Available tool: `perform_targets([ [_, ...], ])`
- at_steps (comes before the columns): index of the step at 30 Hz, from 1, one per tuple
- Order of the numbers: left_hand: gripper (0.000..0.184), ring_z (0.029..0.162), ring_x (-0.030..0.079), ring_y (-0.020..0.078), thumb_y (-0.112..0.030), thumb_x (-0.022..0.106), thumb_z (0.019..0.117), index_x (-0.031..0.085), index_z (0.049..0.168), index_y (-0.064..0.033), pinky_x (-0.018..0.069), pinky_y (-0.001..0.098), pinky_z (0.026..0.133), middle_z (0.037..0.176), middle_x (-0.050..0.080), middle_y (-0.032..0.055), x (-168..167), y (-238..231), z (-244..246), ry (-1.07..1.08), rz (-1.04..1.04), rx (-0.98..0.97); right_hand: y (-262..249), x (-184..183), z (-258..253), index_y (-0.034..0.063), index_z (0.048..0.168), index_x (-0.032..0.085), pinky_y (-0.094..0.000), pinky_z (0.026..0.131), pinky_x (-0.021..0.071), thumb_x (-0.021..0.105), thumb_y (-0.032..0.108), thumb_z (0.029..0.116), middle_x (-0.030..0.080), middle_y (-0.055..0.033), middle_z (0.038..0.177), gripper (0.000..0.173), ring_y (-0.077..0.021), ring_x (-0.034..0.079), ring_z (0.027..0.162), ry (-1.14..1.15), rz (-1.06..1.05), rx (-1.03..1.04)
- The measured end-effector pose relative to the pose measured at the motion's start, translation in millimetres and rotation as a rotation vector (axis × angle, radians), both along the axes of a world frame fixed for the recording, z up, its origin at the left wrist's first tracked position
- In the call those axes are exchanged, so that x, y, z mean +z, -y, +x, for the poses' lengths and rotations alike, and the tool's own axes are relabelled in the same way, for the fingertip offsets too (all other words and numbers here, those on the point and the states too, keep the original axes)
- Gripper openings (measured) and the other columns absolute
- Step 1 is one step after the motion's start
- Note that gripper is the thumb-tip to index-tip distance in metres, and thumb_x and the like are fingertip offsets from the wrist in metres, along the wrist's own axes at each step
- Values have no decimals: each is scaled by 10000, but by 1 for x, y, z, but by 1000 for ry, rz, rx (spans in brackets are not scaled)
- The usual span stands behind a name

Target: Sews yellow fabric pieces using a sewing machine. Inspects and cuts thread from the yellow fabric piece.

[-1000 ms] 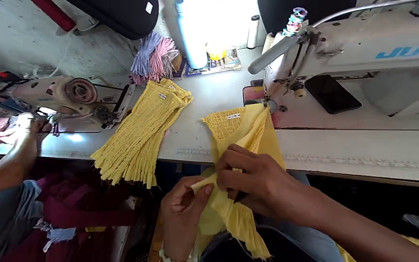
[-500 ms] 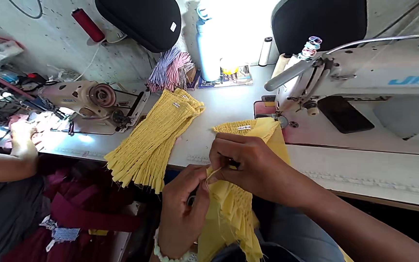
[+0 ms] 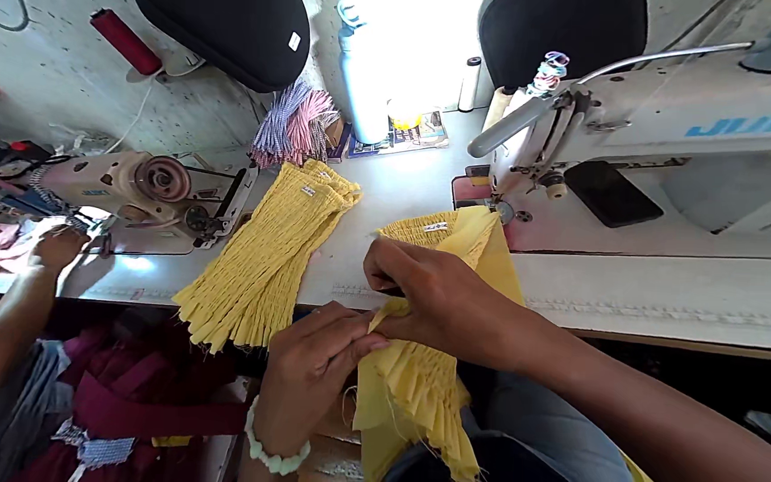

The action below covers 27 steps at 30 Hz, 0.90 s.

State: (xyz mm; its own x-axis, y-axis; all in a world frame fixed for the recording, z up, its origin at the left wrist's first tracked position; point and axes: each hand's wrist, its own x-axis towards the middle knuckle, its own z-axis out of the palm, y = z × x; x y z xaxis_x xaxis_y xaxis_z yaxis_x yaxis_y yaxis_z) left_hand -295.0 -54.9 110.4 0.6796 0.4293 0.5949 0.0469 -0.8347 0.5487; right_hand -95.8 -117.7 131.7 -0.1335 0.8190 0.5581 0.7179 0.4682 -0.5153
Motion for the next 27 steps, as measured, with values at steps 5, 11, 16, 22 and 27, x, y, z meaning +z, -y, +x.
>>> perform_targets([
  [5,287,854,669,-2,-277,619,1027,708,894,-39,549,152,802,862,709,8,-16,-8,-1,36,-60,-38,26,-2,7,69,1161,650,-331,546,535,879,320,722,629,-105,962,555,-226,652,732,147,43,-60],
  [11,287,776,606,-35,-274,639,1021,639,828,-60,492,113,704,786,641,-19,-29,-15,-9,84,-3,96,125,-71,80,112,932,753,-330,593,575,627,270,983,696,-43,804,208,-162,675,670,47,-283,-149],
  [16,233,896,634,-29,-281,629,1026,701,939,-77,510,120,800,902,693,-29,-28,-19,-8,54,21,22,139,-173,100,68,1188,763,-680,993,475,662,176,999,585,-299,1387,240,-500,597,1225,-115,-991,-248],
  [22,273,975,614,-65,-333,608,1030,733,975,-96,493,90,848,1003,687,-52,-28,-28,-13,44,29,82,129,-223,80,-34,1113,745,-508,924,550,630,47,980,745,-205,1048,193,-331,719,961,-480,-708,-426],
  [27,299,926,596,-91,-347,613,1024,738,951,-86,482,73,820,951,669,-67,-38,-37,-17,74,0,114,169,-157,41,62,1024,753,-125,761,535,638,87,968,732,-35,907,131,9,664,829,-532,-269,-66],
])
